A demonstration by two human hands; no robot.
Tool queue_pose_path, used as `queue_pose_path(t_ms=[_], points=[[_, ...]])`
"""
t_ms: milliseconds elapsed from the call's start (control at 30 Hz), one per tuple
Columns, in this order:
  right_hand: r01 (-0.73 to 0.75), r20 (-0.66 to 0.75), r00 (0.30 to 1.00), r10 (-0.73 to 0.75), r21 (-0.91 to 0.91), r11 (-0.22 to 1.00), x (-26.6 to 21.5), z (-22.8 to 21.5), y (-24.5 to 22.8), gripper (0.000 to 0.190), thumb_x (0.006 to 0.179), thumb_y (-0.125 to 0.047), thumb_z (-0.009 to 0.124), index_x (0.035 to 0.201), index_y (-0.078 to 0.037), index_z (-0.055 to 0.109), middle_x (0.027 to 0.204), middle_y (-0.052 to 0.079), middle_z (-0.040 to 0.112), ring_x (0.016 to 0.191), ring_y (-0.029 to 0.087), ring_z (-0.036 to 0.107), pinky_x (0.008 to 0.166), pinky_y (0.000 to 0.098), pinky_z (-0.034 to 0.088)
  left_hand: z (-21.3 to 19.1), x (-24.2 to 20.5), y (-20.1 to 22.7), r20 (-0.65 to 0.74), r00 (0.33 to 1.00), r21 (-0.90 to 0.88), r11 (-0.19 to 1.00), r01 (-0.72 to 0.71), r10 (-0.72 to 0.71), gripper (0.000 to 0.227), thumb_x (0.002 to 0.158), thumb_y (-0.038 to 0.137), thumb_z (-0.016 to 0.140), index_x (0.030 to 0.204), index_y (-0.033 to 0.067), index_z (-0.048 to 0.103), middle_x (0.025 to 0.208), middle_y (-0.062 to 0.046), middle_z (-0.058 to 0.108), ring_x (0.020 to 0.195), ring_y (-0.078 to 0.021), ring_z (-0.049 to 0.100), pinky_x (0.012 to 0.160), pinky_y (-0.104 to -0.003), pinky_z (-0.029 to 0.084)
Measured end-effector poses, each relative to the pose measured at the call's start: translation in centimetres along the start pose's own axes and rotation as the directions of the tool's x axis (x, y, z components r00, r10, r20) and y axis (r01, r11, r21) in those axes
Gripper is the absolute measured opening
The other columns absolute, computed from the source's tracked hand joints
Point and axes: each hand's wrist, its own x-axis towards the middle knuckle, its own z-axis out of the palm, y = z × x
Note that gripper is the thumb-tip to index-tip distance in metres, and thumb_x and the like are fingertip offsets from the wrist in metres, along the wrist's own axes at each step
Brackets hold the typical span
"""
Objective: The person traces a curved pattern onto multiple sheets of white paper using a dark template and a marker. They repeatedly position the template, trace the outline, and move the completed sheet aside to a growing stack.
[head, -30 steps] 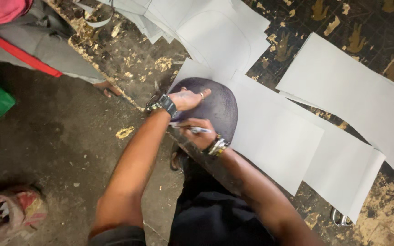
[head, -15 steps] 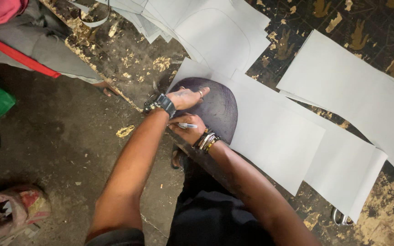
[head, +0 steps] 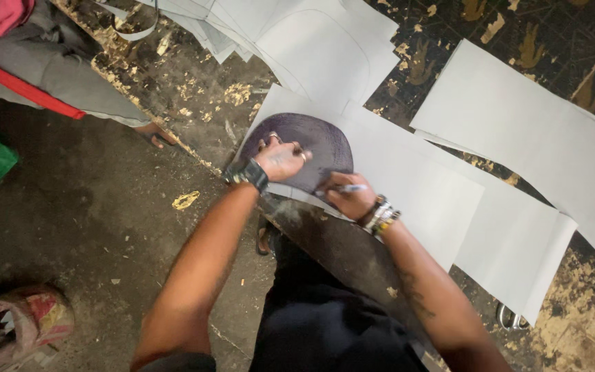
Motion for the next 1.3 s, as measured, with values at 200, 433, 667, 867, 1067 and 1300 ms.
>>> queue_pose_path(t_ms=[200,433,667,867,1067,1300], points=[[0.148,-0.099,0.986,-0.136,0.121,0.982,-4.8,-2.3,0.9,0.012,0.079,-0.002,0.063,0.088,-0.003,0.071,0.096,0.011,0.078,0.088,0.027,0.076,0.077,0.0384,0.06,1.7,-5.1,2.7,-0.182,0.983,0.011,1.0,0.021,-0.018,0.089,0.081,0.058,0.07,0.156,0.0247,0.035,0.166,-0.025,0.007,0.151,-0.0584,0.006,0.111,-0.066,0.036],[0.0,-0.042,0.999,0.003,0.071,0.997,-5.9,-3.0,1.9,0.008,0.079,-0.003,0.062,0.082,-0.001,0.069,0.092,0.012,0.078,0.069,0.027,0.072,0.067,0.0385,0.058,3.2,-7.2,3.5,-0.29,0.957,0.162,0.986,0.038,0.011,0.103,0.077,0.064,0.074,0.159,0.0207,0.029,0.164,-0.022,0.015,0.149,-0.0483,0.014,0.109,-0.081,0.021],[-0.179,0.049,0.983,0.179,0.001,0.984,-4.1,-3.3,0.9,0.017,0.088,-0.009,0.059,0.093,-0.008,0.075,0.079,0.011,0.076,0.068,0.021,0.075,0.061,0.036,0.06,3.0,-7.8,3.9,-0.304,0.952,0.16,0.987,0.033,0.017,0.101,0.077,0.066,0.073,0.157,0.0222,0.031,0.164,-0.022,0.014,0.149,-0.0475,0.014,0.109,-0.082,0.014],[-0.095,-0.23,0.971,0.07,-0.1,0.99,-1.8,-5.7,1.0,0.015,0.088,-0.007,0.065,0.098,-0.002,0.076,0.079,0.014,0.077,0.066,0.024,0.074,0.062,0.0354,0.061,3.0,-8.1,3.9,-0.291,0.957,0.168,0.985,0.042,0.009,0.099,0.079,0.066,0.07,0.158,0.0213,0.031,0.165,-0.023,0.014,0.15,-0.0474,0.016,0.109,-0.082,0.013],[-0.075,-0.585,0.805,0.097,0.062,0.995,-6.7,-6.7,3.1,0.018,0.101,-0.015,0.063,0.105,-0.001,0.072,0.094,0.014,0.079,0.083,0.022,0.079,0.064,0.0333,0.062,7.6,-8.6,6.0,-0.309,0.95,0.252,0.967,0.041,0.04,0.094,0.095,0.072,0.04,0.164,0.0173,0.007,0.168,-0.02,0.0,0.153,-0.0427,0.005,0.115,-0.078,0.001],[-0.114,-0.779,0.584,0.225,0.196,0.974,-18.8,-6.0,5.7,0.019,0.104,-0.008,0.06,0.114,0.004,0.07,0.098,0.015,0.076,0.093,0.02,0.073,0.086,0.0306,0.056,17.3,-9.6,16.1,-0.307,0.889,0.275,0.926,-0.259,0.34,0.091,0.092,0.064,0.05,0.161,0.0155,0.016,0.168,-0.021,0.003,0.153,-0.0385,0.009,0.112,-0.08,-0.004]])
